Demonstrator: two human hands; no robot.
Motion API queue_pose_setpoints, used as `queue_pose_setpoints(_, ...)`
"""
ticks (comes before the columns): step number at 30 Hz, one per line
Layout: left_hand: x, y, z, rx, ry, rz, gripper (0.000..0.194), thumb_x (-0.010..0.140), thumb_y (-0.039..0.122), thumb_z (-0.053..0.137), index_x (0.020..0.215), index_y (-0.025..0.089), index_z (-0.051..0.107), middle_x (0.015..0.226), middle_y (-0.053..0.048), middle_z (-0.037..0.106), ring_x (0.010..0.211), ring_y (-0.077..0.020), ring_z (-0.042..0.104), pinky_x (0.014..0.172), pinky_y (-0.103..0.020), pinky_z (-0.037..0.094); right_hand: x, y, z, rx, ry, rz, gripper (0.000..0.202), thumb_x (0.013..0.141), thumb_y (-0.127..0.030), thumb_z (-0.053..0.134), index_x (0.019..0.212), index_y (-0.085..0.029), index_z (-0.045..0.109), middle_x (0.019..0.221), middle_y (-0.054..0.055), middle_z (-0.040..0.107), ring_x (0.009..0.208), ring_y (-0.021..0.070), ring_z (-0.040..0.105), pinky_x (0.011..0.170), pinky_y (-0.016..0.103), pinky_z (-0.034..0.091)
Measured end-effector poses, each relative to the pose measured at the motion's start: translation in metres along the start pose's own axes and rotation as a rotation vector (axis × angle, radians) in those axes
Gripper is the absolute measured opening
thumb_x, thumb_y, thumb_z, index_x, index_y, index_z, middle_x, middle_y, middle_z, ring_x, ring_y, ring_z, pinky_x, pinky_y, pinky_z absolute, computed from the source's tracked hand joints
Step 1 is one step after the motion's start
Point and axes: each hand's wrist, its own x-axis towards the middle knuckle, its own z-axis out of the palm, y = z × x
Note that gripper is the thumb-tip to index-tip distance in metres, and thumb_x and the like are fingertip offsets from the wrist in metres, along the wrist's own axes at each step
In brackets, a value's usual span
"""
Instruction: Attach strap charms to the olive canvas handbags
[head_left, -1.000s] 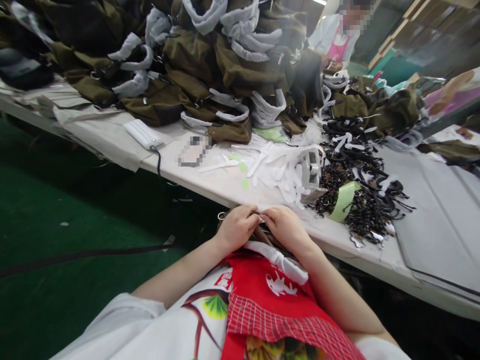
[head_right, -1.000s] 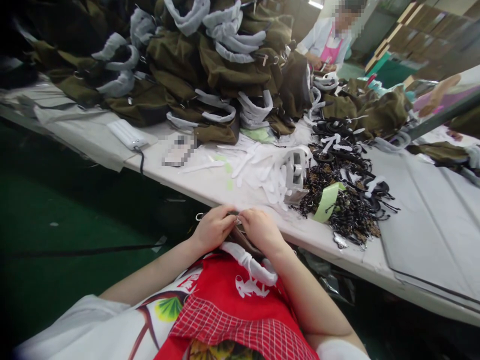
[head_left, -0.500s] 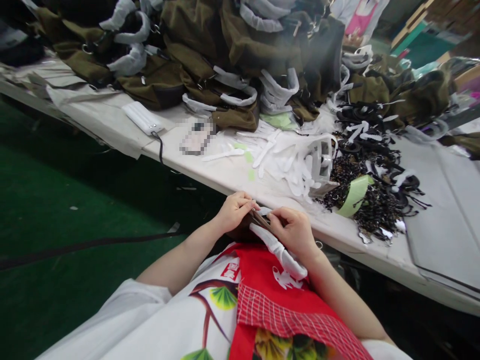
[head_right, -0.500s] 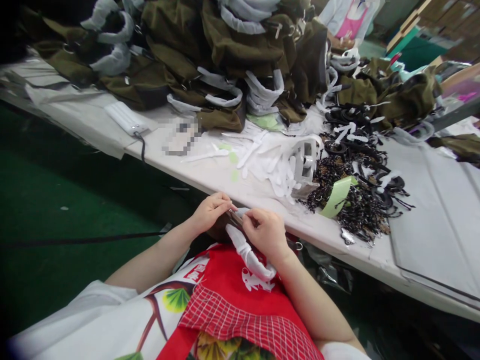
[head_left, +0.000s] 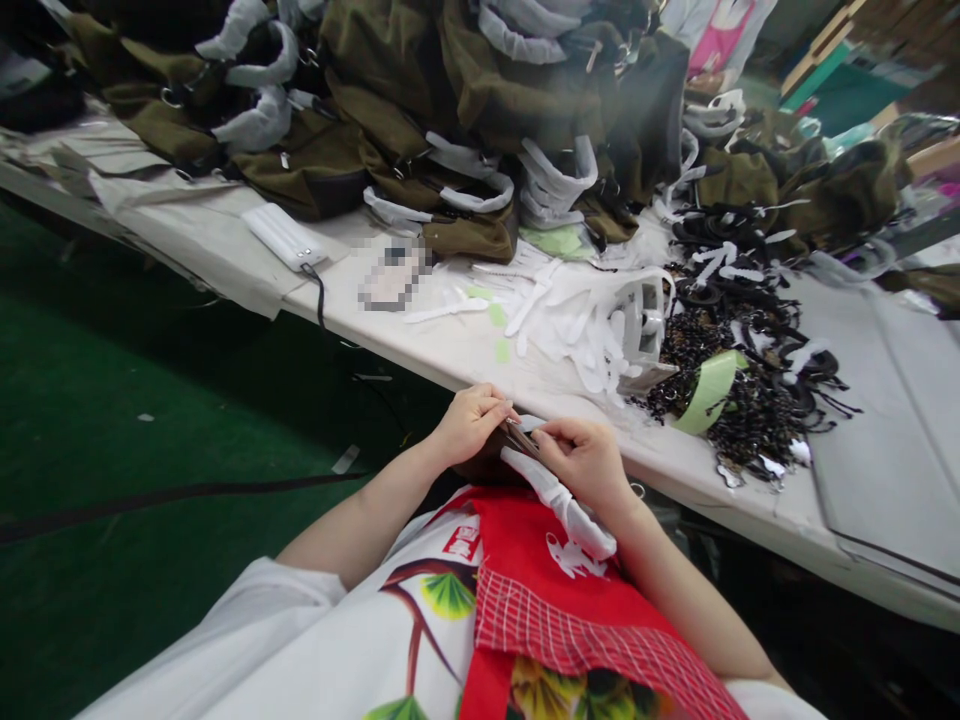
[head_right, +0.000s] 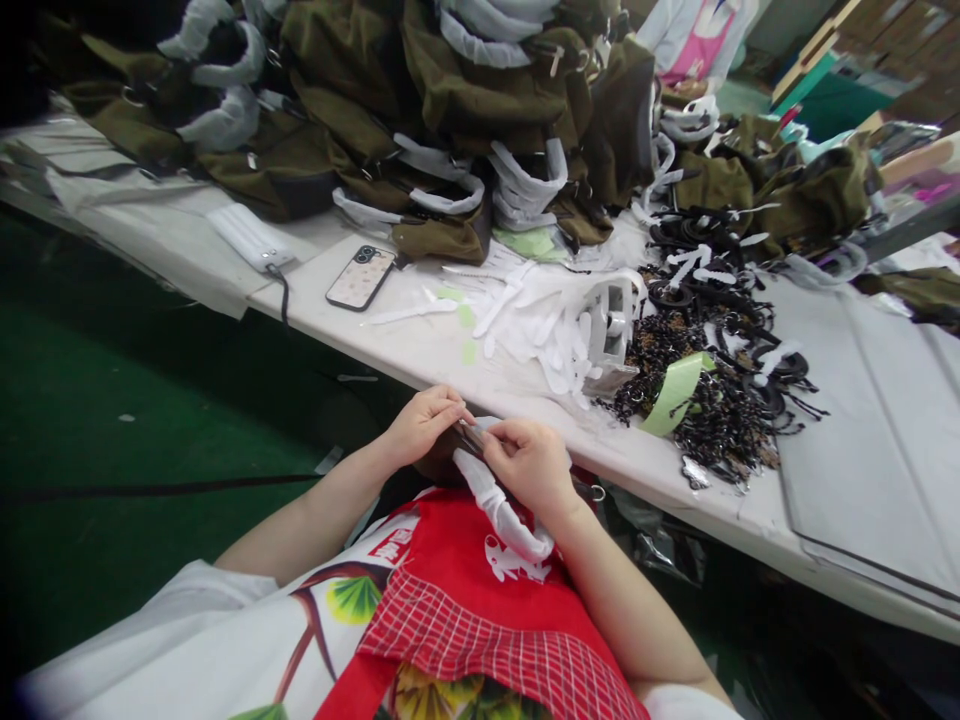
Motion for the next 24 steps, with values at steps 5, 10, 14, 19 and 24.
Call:
queue_pose_setpoints(5, -0.0001, 0.0001, -0.0001, 0.004, -0.008, 0.032, 0.038, 0.095, 0.035, 0.047, 0.080, 0.021, 0.079, 0.081, -0.004, 0.063, 0.079, -0.0151, 0.060, 0.076, -0.027, 0.046, 0.0025, 0.0005, 0.0042, -0.013, -0.006, 0.029, 0.025, 0.084, -0.033, 0.060, 0.072, -0.018, 0.076, 0.048, -0.003, 0.051, 0.046, 0.0088, 0.040, 0.047, 0.022, 0.027)
queue_pose_setpoints(10, -0.0002, 0.0001, -0.0007, -0.010, -0.005, 0.029, 0.038, 0.095, 0.035, 0.047, 0.080, 0.020, 0.079, 0.080, -0.004, 0.064, 0.078, -0.0150, 0.061, 0.075, -0.027, 0.047, 0.0043, 0.0034, 0.0056, -0.035, -0.005, 0.034, 0.023, 0.083, -0.032, 0.061, 0.072, -0.019, 0.076, 0.047, -0.003, 0.050, 0.046, 0.0093, 0.040, 0.047, 0.023, 0.027)
queue_pose_setpoints(14, -0.0001, 0.0005, -0.0009, 0.004, 0.001, 0.021, 0.038, 0.094, 0.034, 0.047, 0.081, 0.020, 0.079, 0.081, -0.004, 0.064, 0.079, -0.0151, 0.061, 0.076, -0.027, 0.046, 0.0030, 0.0031, 0.0059, -0.041, 0.021, 0.018, 0.023, 0.083, -0.031, 0.061, 0.072, -0.019, 0.076, 0.048, -0.003, 0.051, 0.046, 0.0096, 0.041, 0.048, 0.023, 0.027)
queue_pose_setpoints(19, -0.0004, 0.0017, 0.0002, 0.004, -0.004, -0.006, 0.038, 0.094, 0.035, 0.047, 0.080, 0.020, 0.079, 0.082, -0.004, 0.064, 0.080, -0.0155, 0.061, 0.075, -0.026, 0.047, 0.0034, 0.0025, 0.0093, -0.089, 0.022, -0.008, 0.019, 0.083, -0.028, 0.062, 0.072, -0.019, 0.076, 0.053, -0.002, 0.058, 0.051, 0.0104, 0.048, 0.051, 0.023, 0.030)
queue_pose_setpoints(24, -0.0012, 0.0065, -0.0084, 0.076, -0.087, 0.073, 0.034, 0.095, 0.032, 0.046, 0.089, 0.021, 0.078, 0.087, -0.005, 0.065, 0.086, -0.0170, 0.060, 0.082, -0.029, 0.047, 0.0058, 0.0002, 0.0105, -0.188, -0.023, -0.067, 0.022, 0.088, -0.031, 0.059, 0.079, -0.022, 0.077, 0.063, 0.000, 0.068, 0.058, 0.0128, 0.056, 0.058, 0.024, 0.034)
